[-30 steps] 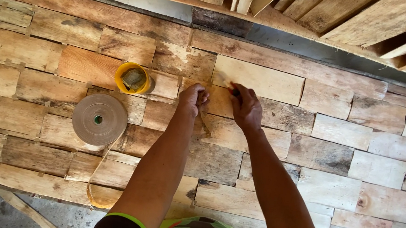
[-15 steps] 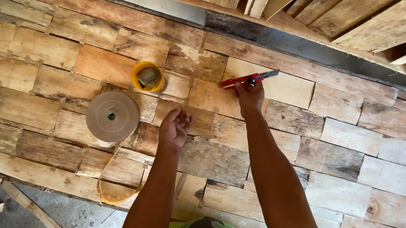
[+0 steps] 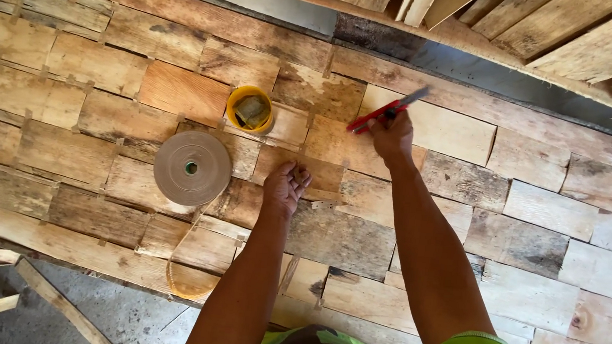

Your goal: Applying thin adhesive strips or edge banding to small wooden blocks on a workbench in a workshop environment.

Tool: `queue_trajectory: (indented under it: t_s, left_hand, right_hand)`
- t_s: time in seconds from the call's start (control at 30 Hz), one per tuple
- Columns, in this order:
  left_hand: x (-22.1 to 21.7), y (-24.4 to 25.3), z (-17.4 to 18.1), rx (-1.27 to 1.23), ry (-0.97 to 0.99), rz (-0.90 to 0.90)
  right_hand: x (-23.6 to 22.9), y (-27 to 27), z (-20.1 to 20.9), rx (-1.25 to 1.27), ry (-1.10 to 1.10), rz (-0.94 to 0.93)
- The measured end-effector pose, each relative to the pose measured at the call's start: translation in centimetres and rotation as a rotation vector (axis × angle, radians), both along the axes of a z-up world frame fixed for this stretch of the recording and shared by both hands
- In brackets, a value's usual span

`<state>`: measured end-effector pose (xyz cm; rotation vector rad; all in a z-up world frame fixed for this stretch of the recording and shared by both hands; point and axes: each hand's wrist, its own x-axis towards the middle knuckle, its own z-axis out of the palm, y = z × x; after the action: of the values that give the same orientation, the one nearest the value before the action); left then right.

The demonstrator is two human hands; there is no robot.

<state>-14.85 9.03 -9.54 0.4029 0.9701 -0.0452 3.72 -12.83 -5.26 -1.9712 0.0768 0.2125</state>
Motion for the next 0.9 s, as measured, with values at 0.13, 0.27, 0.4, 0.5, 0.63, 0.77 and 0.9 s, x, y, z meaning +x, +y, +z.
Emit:
queue_trajectory:
  t_s: [0.13,0.27,0.4,0.5,0.63,0.77,0.9]
  left_hand:
    - [0.9,-0.2,0.9,0.019,0.091,-0.017]
    - [1.4,-0.5,1.3,0.047,0.184,-0.003]
    - [1.7,-0.6,1.6,0.057,0.205,0.014]
    - [1.8,-0.6,2.5,0.054,0.197,0.024]
    - [1.9,-0.8,1.2,0.035,0.169,0.033]
    - [1.4,-0.8,2.7,0.034,0.158,0.058]
    - [1.9,-0.8,2.8,0.027,0.166,0.068]
  right_hand:
    - [-1.0,1.2,3.0,-0.017,0.045,-0.019]
    - [-2.7,1.6,1.2,0.278,0.136,-0.476]
    - [-5.1,3.2,0.9,0.252,0.121,-0.534]
    - [-5.8,3.0,-1.6,0.555,-0.064,-0.686]
    - [-6.3,3.5,-1.6,0.626,-0.067,-0.717]
    - [-6.8,3.7,-1.5,0.470,-0.121,-0.619]
    - [-6.8,4.1,-1.5,0.448,-0.059,-0.648]
